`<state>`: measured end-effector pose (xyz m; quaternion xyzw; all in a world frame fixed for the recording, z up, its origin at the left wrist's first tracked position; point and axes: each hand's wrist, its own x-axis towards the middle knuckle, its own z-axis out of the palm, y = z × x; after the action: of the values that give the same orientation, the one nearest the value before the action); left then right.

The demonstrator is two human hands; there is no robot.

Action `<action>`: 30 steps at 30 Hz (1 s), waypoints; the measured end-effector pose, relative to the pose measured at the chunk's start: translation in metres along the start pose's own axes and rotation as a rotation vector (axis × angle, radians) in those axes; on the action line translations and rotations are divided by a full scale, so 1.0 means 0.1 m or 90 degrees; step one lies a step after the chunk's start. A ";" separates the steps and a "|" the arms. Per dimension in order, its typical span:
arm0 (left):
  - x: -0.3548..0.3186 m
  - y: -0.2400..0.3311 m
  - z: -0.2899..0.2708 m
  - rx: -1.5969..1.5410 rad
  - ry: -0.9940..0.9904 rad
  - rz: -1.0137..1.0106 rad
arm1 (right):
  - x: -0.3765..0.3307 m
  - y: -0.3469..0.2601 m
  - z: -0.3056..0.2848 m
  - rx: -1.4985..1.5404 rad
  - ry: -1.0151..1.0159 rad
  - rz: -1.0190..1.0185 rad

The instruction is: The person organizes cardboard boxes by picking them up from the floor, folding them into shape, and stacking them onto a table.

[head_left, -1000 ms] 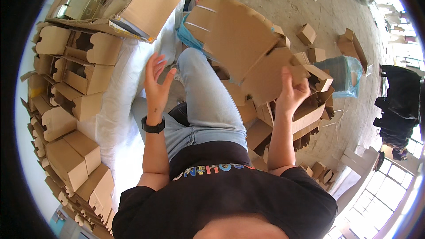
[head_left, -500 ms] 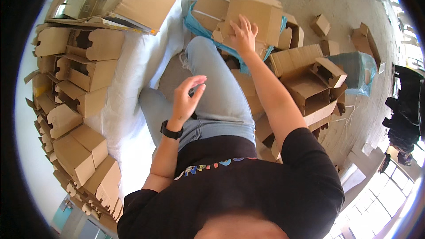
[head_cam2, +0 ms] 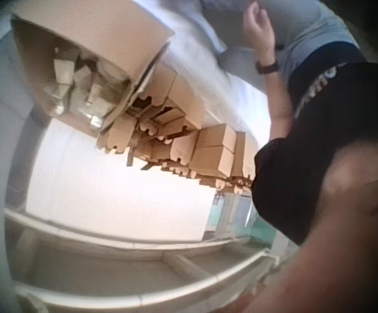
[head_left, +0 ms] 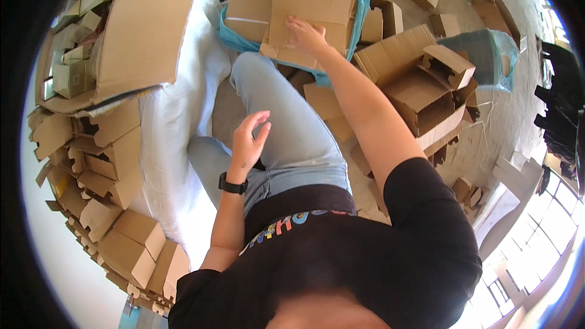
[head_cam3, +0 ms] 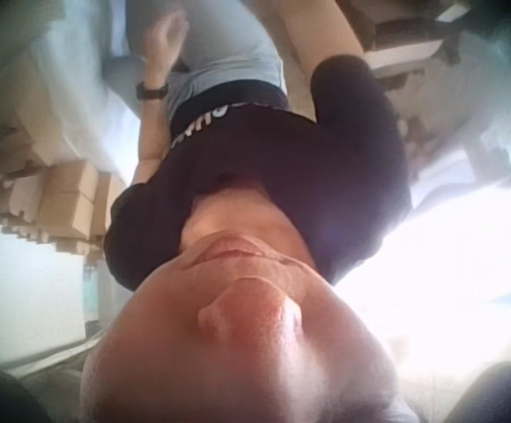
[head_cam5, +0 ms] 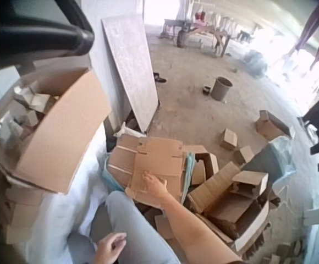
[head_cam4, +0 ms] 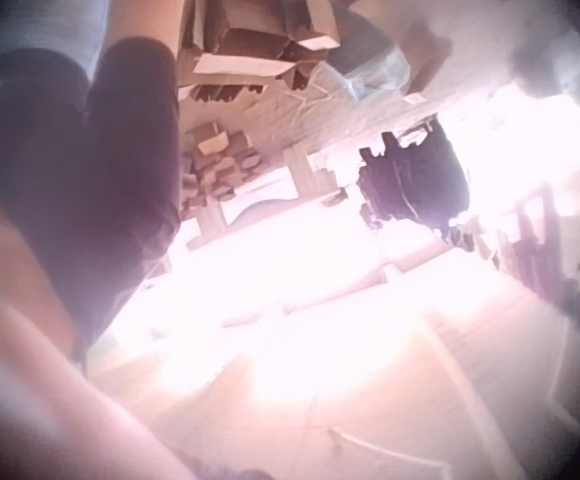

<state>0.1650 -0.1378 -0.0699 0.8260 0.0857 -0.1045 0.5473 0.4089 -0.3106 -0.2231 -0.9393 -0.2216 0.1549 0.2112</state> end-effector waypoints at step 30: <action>2.25 -0.53 0.55 0.393 -0.141 0.086 | -0.41 0.83 -0.45 0.989 0.025 0.460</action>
<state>0.3636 -0.1623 -0.1975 0.9402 -0.0651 -0.1783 0.2829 0.4199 -0.4129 -0.2147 -0.5438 0.2640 0.3045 0.7361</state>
